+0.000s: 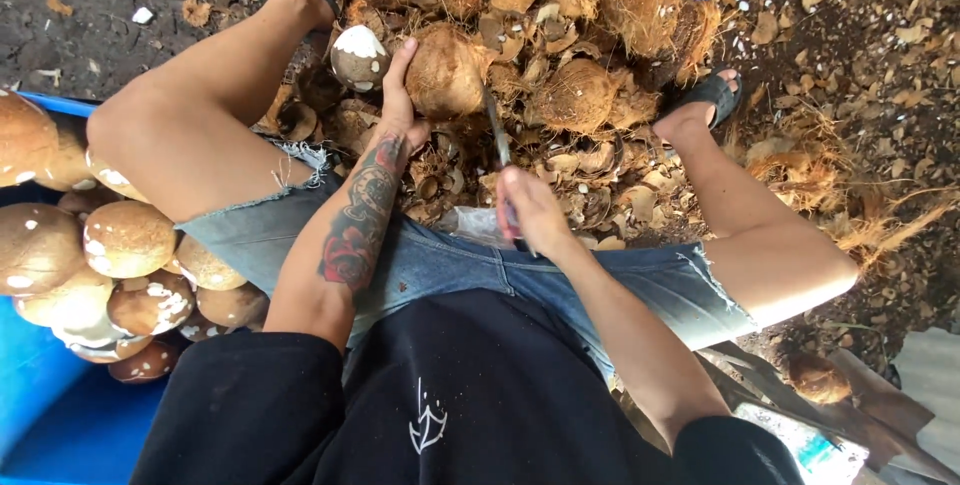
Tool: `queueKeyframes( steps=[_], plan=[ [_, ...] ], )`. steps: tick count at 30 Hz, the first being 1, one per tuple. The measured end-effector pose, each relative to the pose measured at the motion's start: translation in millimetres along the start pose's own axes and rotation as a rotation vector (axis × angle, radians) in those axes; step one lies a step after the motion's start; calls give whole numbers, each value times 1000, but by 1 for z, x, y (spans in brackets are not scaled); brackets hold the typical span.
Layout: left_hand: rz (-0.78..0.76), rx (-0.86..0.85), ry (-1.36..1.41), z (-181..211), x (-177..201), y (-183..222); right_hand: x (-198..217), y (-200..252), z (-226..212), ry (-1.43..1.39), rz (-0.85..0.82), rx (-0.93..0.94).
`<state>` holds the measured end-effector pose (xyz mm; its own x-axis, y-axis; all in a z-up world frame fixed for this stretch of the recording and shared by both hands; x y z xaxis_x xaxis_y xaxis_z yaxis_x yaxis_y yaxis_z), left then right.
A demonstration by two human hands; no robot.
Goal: Peeling the outer husk of coconuts using a machete and placing them in a blue bin.
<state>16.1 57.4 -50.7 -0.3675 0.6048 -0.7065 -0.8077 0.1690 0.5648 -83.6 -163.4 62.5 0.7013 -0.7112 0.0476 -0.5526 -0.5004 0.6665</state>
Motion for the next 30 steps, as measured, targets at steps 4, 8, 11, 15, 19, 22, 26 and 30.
queueKeyframes(
  steps=[4,8,11,15,19,22,26,30],
  plan=[
    [-4,-58,118,-10,3,4,-1,2,16,-86,-16,143],
    [18,-60,93,-15,8,8,-4,27,-14,-280,71,825],
    [45,-70,87,-13,4,15,-4,22,4,-257,139,1199],
    [74,-147,81,-13,-10,13,1,4,2,118,118,357],
    [74,-197,-125,-25,31,-23,0,16,-13,49,82,-56],
    [147,-205,-61,-33,37,-19,3,30,-20,-20,128,73],
    [110,-151,14,-25,26,-7,2,37,-24,-121,147,1148],
    [46,-118,81,-10,-13,12,-1,-18,45,227,248,751]
  ],
)
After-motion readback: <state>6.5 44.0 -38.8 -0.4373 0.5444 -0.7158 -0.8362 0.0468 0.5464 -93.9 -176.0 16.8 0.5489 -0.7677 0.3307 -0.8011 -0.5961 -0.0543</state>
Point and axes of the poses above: each hand's wrist, its own y-axis away from the middle knuckle, its own x-axis out of the back of the hand, z = x × y, the point moved 2 cm from there along -y, towards the middle knuckle, and after that the axes turned 11 degrees about -z, right-handed, at the moved point
